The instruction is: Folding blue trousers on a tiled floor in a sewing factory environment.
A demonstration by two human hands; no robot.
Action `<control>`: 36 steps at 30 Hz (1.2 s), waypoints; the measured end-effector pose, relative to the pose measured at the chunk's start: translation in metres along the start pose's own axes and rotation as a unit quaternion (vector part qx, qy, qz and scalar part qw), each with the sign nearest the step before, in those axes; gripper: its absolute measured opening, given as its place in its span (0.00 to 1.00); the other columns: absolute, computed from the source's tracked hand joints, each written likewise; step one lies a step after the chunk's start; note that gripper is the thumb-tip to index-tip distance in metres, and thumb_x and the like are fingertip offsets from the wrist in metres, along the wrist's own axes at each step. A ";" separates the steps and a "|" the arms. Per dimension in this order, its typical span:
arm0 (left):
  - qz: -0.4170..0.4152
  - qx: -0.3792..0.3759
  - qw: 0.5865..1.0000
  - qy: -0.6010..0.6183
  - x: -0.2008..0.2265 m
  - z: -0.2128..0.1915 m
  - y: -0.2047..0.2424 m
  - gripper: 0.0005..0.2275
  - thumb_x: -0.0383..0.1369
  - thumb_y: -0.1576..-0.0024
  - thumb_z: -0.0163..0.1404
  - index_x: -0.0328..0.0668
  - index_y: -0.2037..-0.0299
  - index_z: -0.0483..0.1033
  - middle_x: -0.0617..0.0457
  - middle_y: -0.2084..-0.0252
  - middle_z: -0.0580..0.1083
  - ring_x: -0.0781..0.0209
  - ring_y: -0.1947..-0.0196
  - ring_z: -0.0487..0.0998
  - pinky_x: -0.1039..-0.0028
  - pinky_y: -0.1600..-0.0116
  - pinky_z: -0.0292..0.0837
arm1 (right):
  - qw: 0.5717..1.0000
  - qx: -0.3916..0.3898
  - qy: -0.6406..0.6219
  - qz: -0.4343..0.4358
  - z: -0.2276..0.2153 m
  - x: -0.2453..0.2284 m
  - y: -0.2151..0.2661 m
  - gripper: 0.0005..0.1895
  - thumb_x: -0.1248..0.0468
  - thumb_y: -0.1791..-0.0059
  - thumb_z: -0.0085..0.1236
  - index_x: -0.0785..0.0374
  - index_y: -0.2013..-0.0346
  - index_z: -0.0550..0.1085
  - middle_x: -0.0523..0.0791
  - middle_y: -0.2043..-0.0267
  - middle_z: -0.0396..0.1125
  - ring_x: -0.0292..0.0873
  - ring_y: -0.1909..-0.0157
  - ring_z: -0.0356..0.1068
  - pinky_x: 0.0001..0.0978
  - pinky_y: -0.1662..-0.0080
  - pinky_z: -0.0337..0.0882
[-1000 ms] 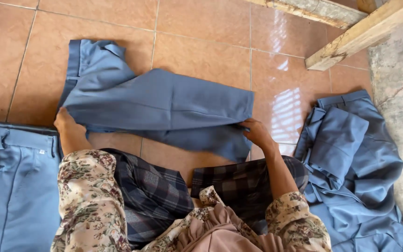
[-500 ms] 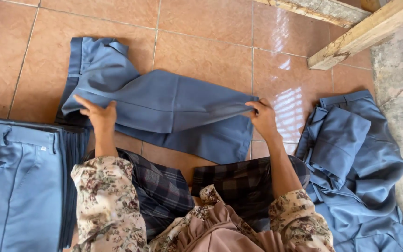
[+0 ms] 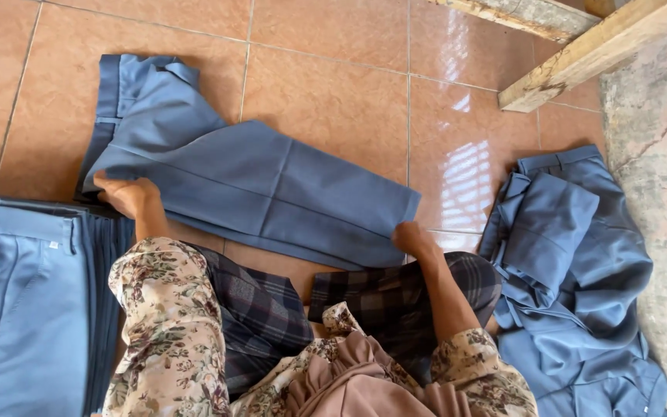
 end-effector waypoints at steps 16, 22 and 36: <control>0.673 -0.186 0.313 -0.644 -0.108 0.075 0.132 0.06 0.34 0.40 0.45 0.58 0.60 0.75 0.47 0.53 0.67 0.49 0.57 0.70 0.58 0.58 0.62 | 0.895 0.272 -0.342 0.092 -0.032 0.026 -0.018 0.28 0.55 0.59 0.70 0.64 0.51 0.71 0.60 0.59 0.73 0.66 0.51 0.73 0.59 0.49 0.71; 0.558 -0.415 0.121 -0.708 -0.203 0.069 0.148 0.10 0.35 0.47 0.55 0.60 0.55 0.80 0.50 0.53 0.76 0.49 0.60 0.82 0.52 0.53 0.74 | 0.844 0.424 -0.321 0.068 -0.074 0.022 0.022 0.28 0.61 0.53 0.64 0.57 0.41 0.65 0.62 0.56 0.71 0.68 0.48 0.71 0.60 0.47 0.70; 0.763 -0.303 0.076 -0.567 -0.172 0.082 0.215 0.12 0.37 0.59 0.58 0.46 0.68 0.73 0.45 0.71 0.71 0.49 0.76 0.74 0.56 0.69 0.61 | 0.667 0.387 -0.634 0.054 -0.068 0.039 0.020 0.16 0.66 0.57 0.66 0.60 0.54 0.81 0.51 0.65 0.73 0.44 0.59 0.73 0.35 0.58 0.74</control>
Point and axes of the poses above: each hand's wrist, its own y-axis away from the middle knuckle, its own z-axis out of the palm, x = y × z, the point moved 10 cm from there along -y, towards the middle knuckle
